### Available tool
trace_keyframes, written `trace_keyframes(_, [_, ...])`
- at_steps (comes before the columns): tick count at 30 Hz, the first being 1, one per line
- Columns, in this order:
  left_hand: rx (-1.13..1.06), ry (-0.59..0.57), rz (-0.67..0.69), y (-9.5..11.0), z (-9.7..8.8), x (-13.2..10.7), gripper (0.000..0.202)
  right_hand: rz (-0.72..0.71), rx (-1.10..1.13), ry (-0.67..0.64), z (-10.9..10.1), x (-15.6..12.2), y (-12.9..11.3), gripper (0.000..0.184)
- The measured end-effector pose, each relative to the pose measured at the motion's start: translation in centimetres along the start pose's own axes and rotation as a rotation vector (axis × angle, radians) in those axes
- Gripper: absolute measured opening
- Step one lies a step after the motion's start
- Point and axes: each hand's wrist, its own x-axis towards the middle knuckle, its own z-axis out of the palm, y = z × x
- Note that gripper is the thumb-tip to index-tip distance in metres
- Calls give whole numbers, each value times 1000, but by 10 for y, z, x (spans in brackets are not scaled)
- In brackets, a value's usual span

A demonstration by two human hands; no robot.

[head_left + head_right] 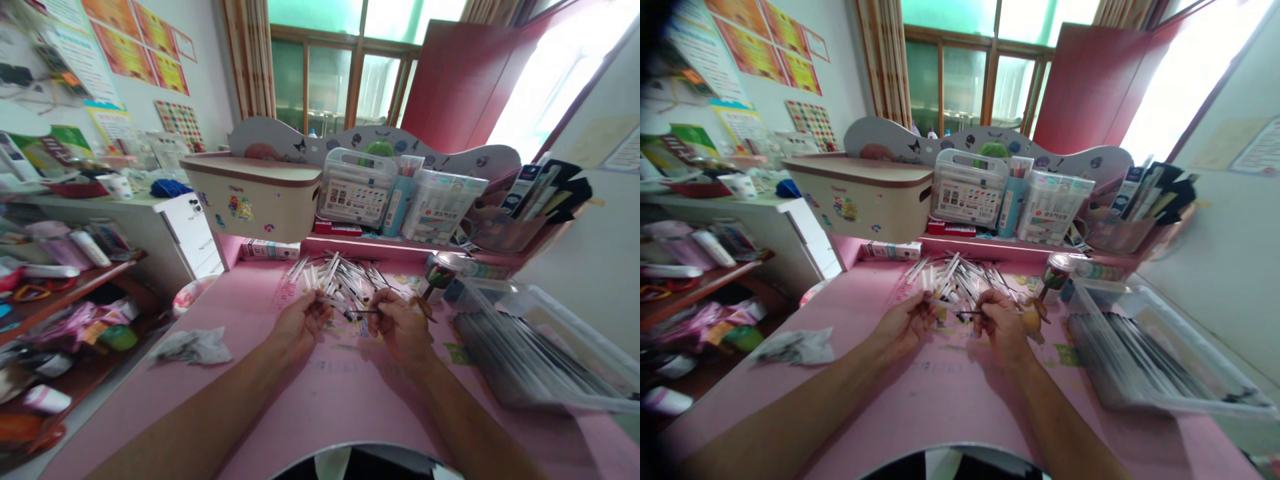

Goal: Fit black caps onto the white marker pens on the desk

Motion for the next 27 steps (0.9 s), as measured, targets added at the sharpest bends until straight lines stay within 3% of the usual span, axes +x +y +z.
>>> trace_keyframes(12, [-12,-2,-44,-4,-6,5,22,-9,-1,47,3,-1,-3,5])
trace_keyframes(19, [63,-118,-46,-8,-15,9,9,12,39,14,8,-2,-2,9])
trace_keyframes(23, [62,-107,-10,-8,-12,5,10,39,88,12,11,-3,-4,13])
trace_keyframes(27, [75,-121,-37,-10,-8,0,12,50,-13,-13,13,-5,0,19])
